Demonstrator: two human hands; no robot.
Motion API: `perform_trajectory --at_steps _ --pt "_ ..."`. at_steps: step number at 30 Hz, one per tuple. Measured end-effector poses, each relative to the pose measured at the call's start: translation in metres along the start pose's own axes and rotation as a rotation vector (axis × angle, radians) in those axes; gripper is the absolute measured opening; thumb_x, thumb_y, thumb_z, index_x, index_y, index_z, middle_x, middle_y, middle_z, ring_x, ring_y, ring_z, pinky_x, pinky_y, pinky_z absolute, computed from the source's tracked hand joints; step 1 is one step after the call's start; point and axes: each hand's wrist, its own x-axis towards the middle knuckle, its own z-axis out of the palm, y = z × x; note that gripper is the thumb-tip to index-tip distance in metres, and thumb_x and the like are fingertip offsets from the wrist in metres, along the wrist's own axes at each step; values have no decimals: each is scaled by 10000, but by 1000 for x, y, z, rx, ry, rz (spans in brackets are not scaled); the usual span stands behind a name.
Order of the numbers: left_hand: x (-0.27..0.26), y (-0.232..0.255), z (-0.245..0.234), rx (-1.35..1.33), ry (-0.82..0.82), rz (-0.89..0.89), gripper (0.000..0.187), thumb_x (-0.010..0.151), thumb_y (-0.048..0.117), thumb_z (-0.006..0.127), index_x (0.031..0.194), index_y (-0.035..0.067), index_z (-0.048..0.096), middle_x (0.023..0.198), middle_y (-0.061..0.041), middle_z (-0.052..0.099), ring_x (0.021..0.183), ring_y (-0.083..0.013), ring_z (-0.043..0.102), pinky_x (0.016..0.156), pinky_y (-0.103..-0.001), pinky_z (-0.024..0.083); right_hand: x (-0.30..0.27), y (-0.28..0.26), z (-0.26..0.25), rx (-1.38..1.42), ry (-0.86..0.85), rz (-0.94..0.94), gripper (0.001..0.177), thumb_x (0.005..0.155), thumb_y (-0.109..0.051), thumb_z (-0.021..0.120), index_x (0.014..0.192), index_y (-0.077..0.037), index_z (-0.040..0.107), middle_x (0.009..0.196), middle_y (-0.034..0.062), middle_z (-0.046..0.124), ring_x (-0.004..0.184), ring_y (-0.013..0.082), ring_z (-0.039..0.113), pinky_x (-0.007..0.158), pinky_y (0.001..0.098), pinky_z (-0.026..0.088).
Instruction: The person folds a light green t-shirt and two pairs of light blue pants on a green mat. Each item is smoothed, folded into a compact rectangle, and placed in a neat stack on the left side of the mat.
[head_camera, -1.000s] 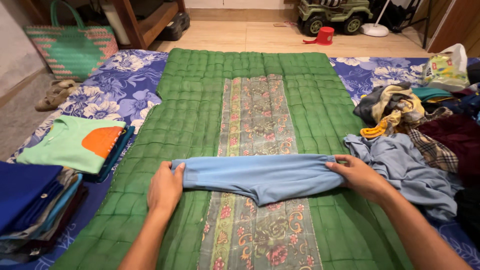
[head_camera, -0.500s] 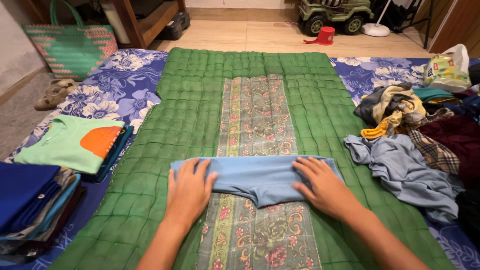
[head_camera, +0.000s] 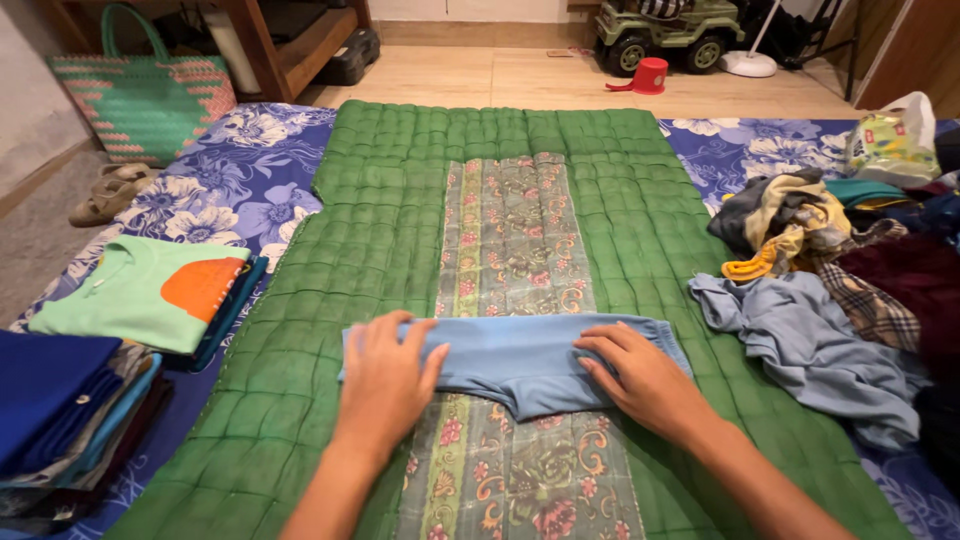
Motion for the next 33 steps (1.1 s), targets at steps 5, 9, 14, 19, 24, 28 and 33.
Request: perform_trajectory --at_steps 5,9,14,19,24,28,33 --pt "-1 35 17 -140 -146 -7 419 979 440 561 1308 191 633 1303 -102 613 1297 -282 517 1178 -603 307 16 -18 16 100 -35 -47 336 948 -268 632 1229 -87 654 1315 112 640 1242 300 600 1064 400 477" --pt "3 50 20 -84 -205 -58 707 862 571 632 1457 201 541 1543 -192 424 1469 -405 296 1073 -773 96 20 -34 28 -203 -70 -112 657 888 -469 652 1406 -85 526 1531 188 464 1414 437 387 1123 635 251" --pt "11 50 11 -104 -371 -111 945 762 685 671 1551 230 419 1645 -206 221 1516 -433 134 1069 -769 1 17 -21 20 -216 -189 60 826 873 -580 630 1535 -130 425 1614 189 332 1481 430 261 1144 663 141" --pt "8 56 7 -56 -340 -185 823 831 684 602 1503 230 459 1608 -167 306 1520 -387 195 1116 -777 32 6 9 11 -156 -134 242 698 915 -609 516 1445 -155 491 1562 103 456 1490 320 360 1222 438 291" --pt "6 54 15 -51 -296 -110 830 803 671 633 1497 236 493 1607 -195 312 1494 -431 211 1068 -795 42 -6 21 18 -459 -113 101 732 942 -600 462 1490 -116 422 1552 170 389 1436 348 334 1188 501 179" --pt "7 31 15 -29 -92 -176 643 872 574 628 1373 172 594 1474 -174 477 1414 -383 383 1091 -739 236 -9 23 21 -474 -137 107 739 947 -601 441 1513 -128 404 1562 160 366 1438 335 320 1180 524 134" --pt "16 -25 -8 57 -11 -593 591 907 477 642 1317 52 628 1348 -240 593 1258 -409 556 997 -500 508 -9 26 22 -467 -145 116 765 952 -611 434 1555 -141 394 1569 155 353 1445 325 310 1187 519 134"
